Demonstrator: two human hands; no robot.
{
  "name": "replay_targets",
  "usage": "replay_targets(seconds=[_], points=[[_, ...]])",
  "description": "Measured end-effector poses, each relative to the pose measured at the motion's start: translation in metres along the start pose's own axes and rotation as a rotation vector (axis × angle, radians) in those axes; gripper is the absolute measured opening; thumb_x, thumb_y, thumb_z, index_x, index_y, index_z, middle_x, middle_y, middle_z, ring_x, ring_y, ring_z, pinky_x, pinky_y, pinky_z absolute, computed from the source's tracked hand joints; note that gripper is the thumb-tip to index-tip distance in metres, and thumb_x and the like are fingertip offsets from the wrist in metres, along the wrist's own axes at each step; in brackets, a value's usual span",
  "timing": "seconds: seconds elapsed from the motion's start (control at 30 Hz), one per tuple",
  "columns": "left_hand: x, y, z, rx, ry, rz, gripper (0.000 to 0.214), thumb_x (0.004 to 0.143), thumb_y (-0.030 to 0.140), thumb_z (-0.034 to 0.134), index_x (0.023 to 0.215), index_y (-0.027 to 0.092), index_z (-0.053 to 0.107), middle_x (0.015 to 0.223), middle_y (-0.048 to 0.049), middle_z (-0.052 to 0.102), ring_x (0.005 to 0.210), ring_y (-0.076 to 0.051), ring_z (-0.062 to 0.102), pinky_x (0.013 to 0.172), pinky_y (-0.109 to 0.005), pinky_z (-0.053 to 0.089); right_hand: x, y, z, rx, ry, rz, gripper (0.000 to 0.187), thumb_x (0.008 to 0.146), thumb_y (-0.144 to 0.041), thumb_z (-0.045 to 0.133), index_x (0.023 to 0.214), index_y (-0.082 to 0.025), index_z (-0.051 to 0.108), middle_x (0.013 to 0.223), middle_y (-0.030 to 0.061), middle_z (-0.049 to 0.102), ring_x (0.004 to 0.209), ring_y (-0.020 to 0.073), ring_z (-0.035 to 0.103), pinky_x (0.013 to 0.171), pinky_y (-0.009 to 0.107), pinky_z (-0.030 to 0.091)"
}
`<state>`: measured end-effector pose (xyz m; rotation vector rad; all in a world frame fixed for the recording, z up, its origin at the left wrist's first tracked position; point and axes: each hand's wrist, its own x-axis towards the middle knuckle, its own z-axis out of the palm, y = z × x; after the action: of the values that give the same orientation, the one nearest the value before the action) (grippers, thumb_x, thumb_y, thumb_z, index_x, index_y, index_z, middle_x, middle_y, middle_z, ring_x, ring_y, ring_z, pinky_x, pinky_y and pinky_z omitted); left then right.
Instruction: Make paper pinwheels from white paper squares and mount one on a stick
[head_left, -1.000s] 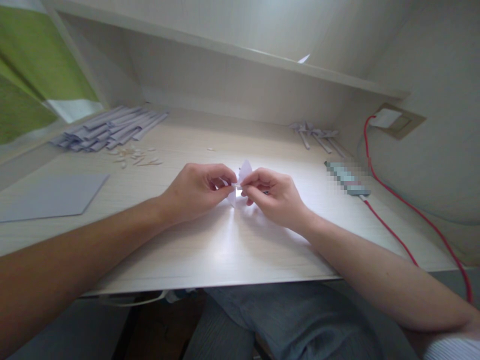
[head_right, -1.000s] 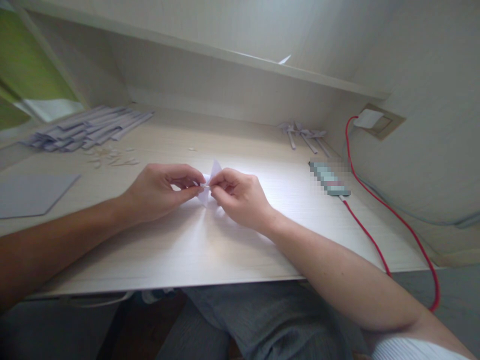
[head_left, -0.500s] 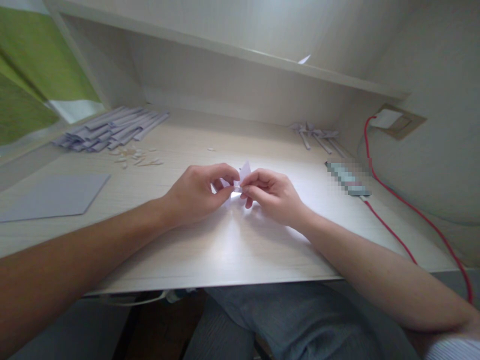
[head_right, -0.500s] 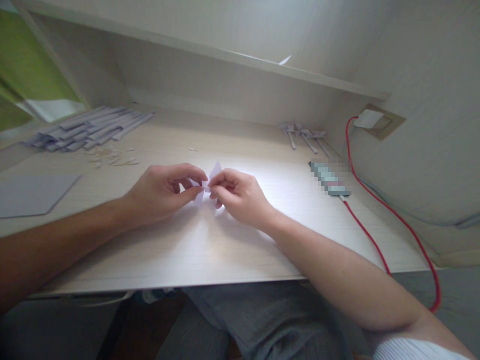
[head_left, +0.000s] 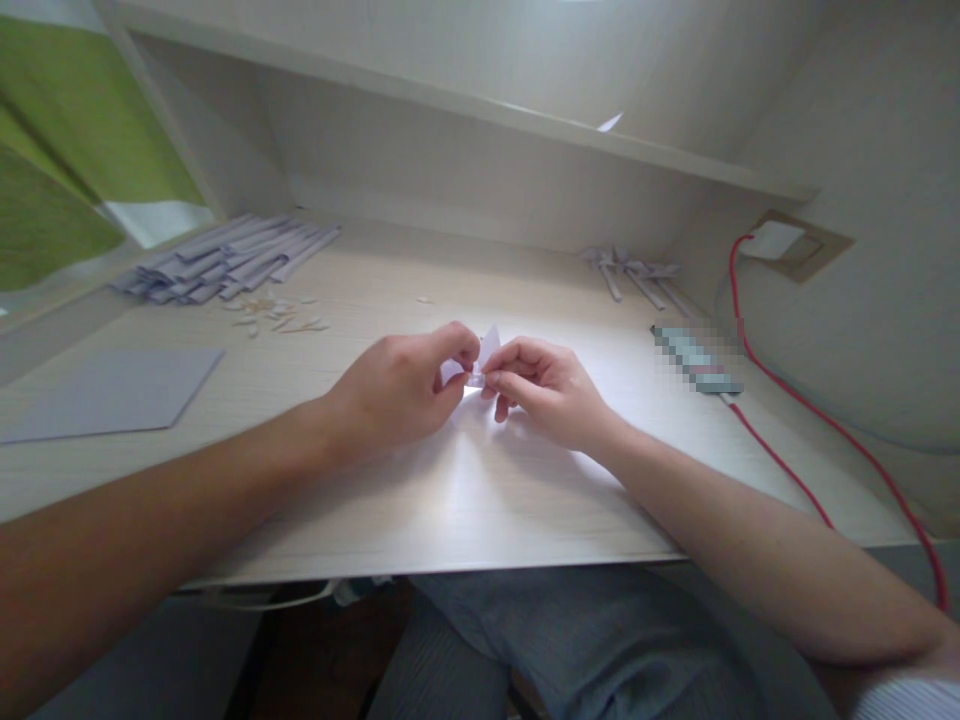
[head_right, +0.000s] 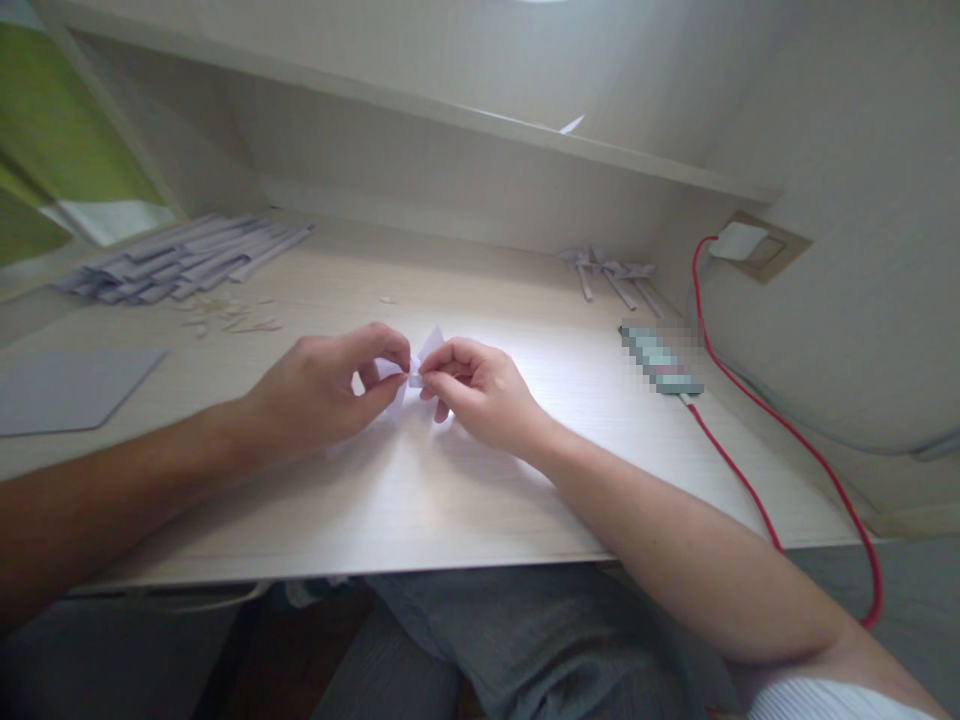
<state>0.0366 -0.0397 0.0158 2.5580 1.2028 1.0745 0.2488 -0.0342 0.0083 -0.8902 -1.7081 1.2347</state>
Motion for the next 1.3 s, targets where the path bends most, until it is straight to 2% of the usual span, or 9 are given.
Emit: replay_targets(seconds=[0.17,0.33,0.5,0.57,0.67,0.73,0.87,1.3], points=[[-0.001,0.004,0.0,0.14,0.022,0.037,0.011,0.086,0.018,0.062,0.096,0.023,0.065,0.064,0.0023,0.067,0.051,-0.013,0.06,0.054,-0.025,0.042,-0.002,0.0,0.001,-0.041,-0.008,-0.026,0.016,0.088,-0.028,0.073,0.092,-0.019,0.06,0.076,0.0004,0.072,0.058,0.0122,0.067,0.054,0.025,0.055],[-0.002,0.003,-0.001,0.233,0.06,0.068,0.013,0.09,0.024,0.062,0.103,0.023,0.066,0.069,0.0013,0.07,0.053,-0.014,0.061,0.055,-0.026,0.041,-0.002,0.001,0.0,-0.013,-0.023,-0.013,0.026,0.087,-0.034,0.076,0.091,-0.02,0.054,0.077,0.0003,0.073,0.057,0.0118,0.068,0.052,0.024,0.054],[-0.002,0.005,-0.004,0.363,0.069,0.207,0.012,0.096,0.023,0.056,0.099,0.023,0.068,0.077,-0.0016,0.075,0.064,-0.018,0.066,0.055,-0.03,0.038,-0.001,0.001,0.001,0.03,-0.046,0.008,0.024,0.088,-0.03,0.075,0.091,-0.019,0.054,0.075,0.0002,0.074,0.056,0.0118,0.068,0.052,0.024,0.054],[-0.001,0.006,-0.005,0.412,0.078,0.263,0.013,0.096,0.022,0.056,0.097,0.024,0.069,0.077,-0.002,0.075,0.073,-0.02,0.068,0.061,-0.032,0.042,-0.001,0.001,0.001,0.045,-0.05,0.015,0.022,0.088,-0.027,0.074,0.091,-0.019,0.054,0.075,-0.0002,0.074,0.056,0.0116,0.068,0.052,0.023,0.054],[-0.001,0.009,-0.008,0.449,0.093,0.309,0.013,0.095,0.022,0.059,0.1,0.026,0.071,0.079,-0.0031,0.074,0.091,-0.025,0.07,0.084,-0.04,0.048,0.0,0.001,0.001,0.062,-0.062,0.02,0.023,0.087,-0.028,0.074,0.091,-0.02,0.053,0.075,-0.0007,0.074,0.056,0.0115,0.068,0.052,0.023,0.054],[-0.002,0.01,-0.008,0.438,0.105,0.309,0.015,0.095,0.022,0.06,0.104,0.027,0.071,0.086,-0.0046,0.076,0.101,-0.027,0.069,0.096,-0.046,0.045,0.0,0.001,0.001,0.069,-0.065,0.02,0.025,0.087,-0.031,0.076,0.091,-0.02,0.054,0.075,-0.0008,0.073,0.055,0.0118,0.068,0.052,0.024,0.055],[-0.001,0.008,-0.007,0.378,0.097,0.272,0.018,0.092,0.018,0.062,0.106,0.027,0.07,0.099,-0.0058,0.076,0.111,-0.027,0.067,0.105,-0.05,0.04,0.001,0.002,0.0,0.081,-0.058,0.028,0.027,0.086,-0.033,0.077,0.092,-0.02,0.053,0.074,-0.0009,0.073,0.055,0.0125,0.068,0.051,0.024,0.055],[0.001,-0.002,-0.001,0.236,0.096,0.195,0.025,0.09,0.017,0.064,0.113,0.022,0.056,0.109,-0.0055,0.079,0.108,-0.026,0.069,0.105,-0.045,0.038,0.0,0.004,0.0,0.068,-0.038,0.038,0.026,0.087,-0.028,0.074,0.103,-0.021,0.054,0.073,-0.0024,0.074,0.053,0.0122,0.067,0.05,0.024,0.055]])
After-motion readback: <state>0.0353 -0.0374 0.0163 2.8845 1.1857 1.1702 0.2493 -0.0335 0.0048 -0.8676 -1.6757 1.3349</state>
